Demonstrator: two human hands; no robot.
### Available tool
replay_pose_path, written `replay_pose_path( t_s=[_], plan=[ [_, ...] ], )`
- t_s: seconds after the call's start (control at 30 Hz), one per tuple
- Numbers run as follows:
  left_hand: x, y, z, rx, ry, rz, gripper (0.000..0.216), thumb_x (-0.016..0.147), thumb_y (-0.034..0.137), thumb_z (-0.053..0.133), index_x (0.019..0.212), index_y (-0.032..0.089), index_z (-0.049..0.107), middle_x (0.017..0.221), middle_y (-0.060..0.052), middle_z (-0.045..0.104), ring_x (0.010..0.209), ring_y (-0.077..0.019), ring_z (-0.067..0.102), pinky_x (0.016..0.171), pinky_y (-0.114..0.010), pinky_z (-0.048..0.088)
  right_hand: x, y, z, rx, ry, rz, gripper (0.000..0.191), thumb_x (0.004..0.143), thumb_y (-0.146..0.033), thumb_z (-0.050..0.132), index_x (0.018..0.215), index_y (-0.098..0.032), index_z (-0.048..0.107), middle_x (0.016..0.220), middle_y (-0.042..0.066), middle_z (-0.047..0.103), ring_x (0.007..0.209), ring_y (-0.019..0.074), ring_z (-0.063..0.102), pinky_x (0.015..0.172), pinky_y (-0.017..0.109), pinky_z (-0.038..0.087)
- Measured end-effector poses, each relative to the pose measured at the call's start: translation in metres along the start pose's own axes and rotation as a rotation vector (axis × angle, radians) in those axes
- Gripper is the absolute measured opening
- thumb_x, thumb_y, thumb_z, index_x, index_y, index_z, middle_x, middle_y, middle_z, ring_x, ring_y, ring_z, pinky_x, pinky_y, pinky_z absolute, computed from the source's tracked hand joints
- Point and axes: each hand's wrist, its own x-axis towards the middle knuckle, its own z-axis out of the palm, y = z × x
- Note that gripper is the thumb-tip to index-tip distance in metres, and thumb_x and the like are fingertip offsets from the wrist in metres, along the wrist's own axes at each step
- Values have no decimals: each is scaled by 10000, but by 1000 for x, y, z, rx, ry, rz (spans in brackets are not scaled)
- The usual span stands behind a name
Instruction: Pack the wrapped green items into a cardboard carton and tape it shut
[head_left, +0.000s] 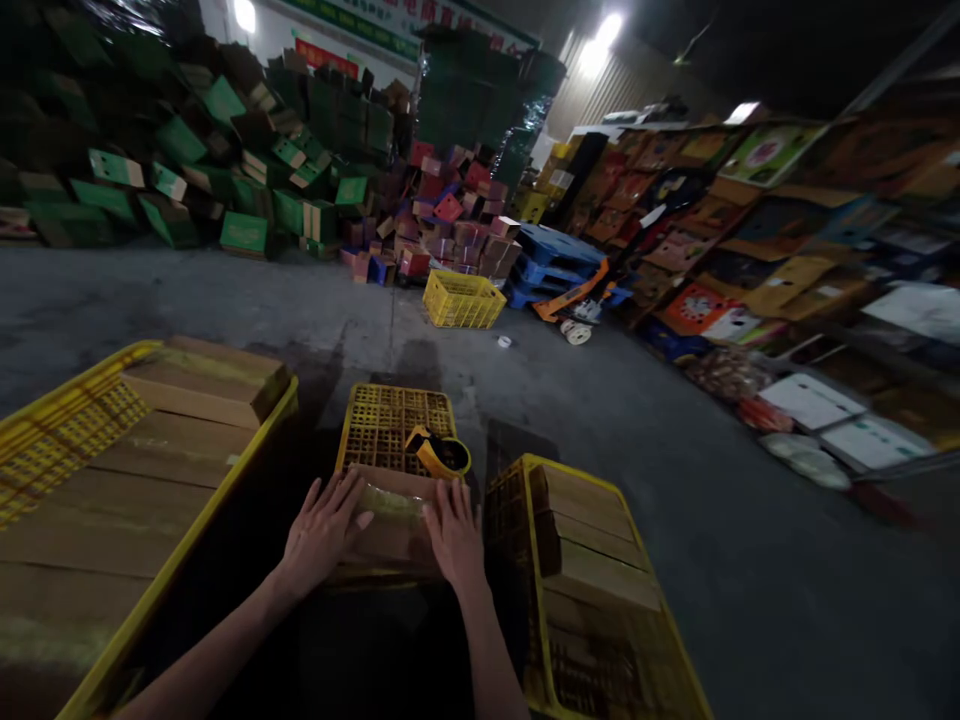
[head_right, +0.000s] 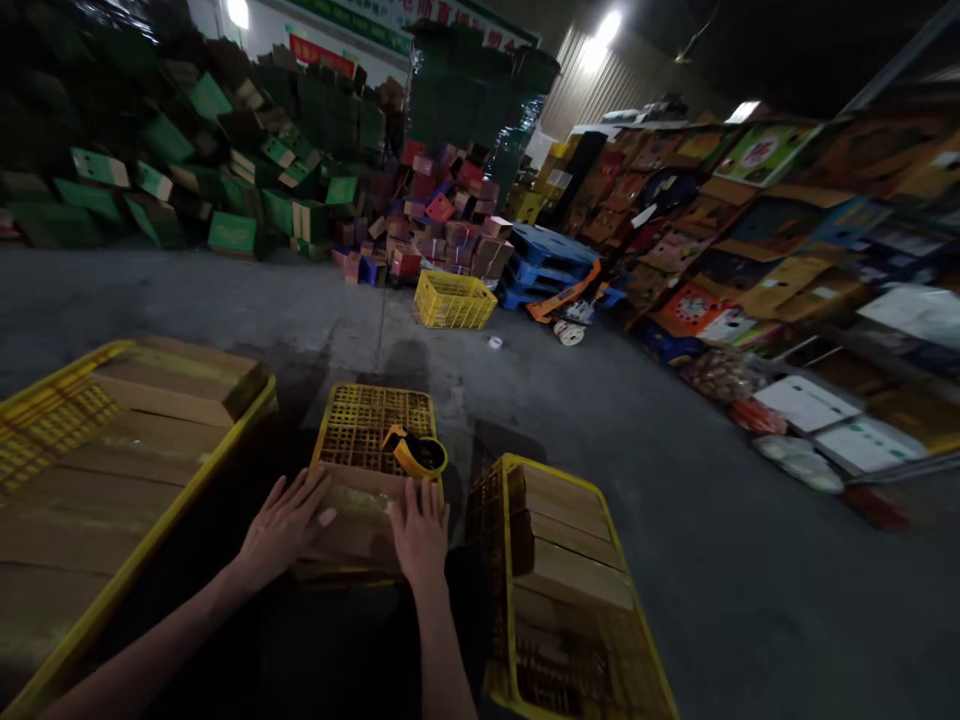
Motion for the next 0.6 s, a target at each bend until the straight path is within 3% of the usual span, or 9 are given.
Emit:
replay_pose_path(
  t_s=[0.13, 0.3, 0.47, 0.6],
  plan=[
    [14, 2, 9, 49, 23, -26, 585, 1019, 524, 433, 1405, 114, 592, 1491, -194, 544, 1420, -361, 476, 1206, -589, 297, -1, 18, 24, -10, 240, 63, 744, 1053, -573, 234, 1555, -44, 382, 1626, 215, 329, 1523, 351, 279, 1182, 534, 357],
    [15, 38, 27, 72, 69, -34, 691, 973, 568, 497, 1406, 35, 571, 1541, -273, 450, 1466, -420, 384, 1176, -577, 352, -7, 19, 42, 31, 407, 52, 733, 1057, -565, 232, 1578, -57, 329, 1624, 210, 342, 1496, 307, 346, 1168, 448, 403],
    [2, 80, 35, 34, 48, 66, 651, 959, 469, 541, 1501, 115, 473, 1602, -214, 390, 1501, -385, 334, 1180, -580, 341, -12, 25, 38, 78, 323, 15, 791, 1044, -600, 228, 1587, -28, 283, 1653, 240, 244, 1529, 325, 271, 1179, 484, 378],
    [-4, 91, 34, 37, 16, 110, 685, 952, 452, 546, 1544, 137, 408, 1624, -189, 364, 1508, -369, 325, 1187, -574, 329, -23, 18, 29, 21, 156, 64, 782, 1039, -607, 223, 1606, -70, 261, 1674, 190, 204, 1553, 368, 164, 1180, 571, 332]
  ],
)
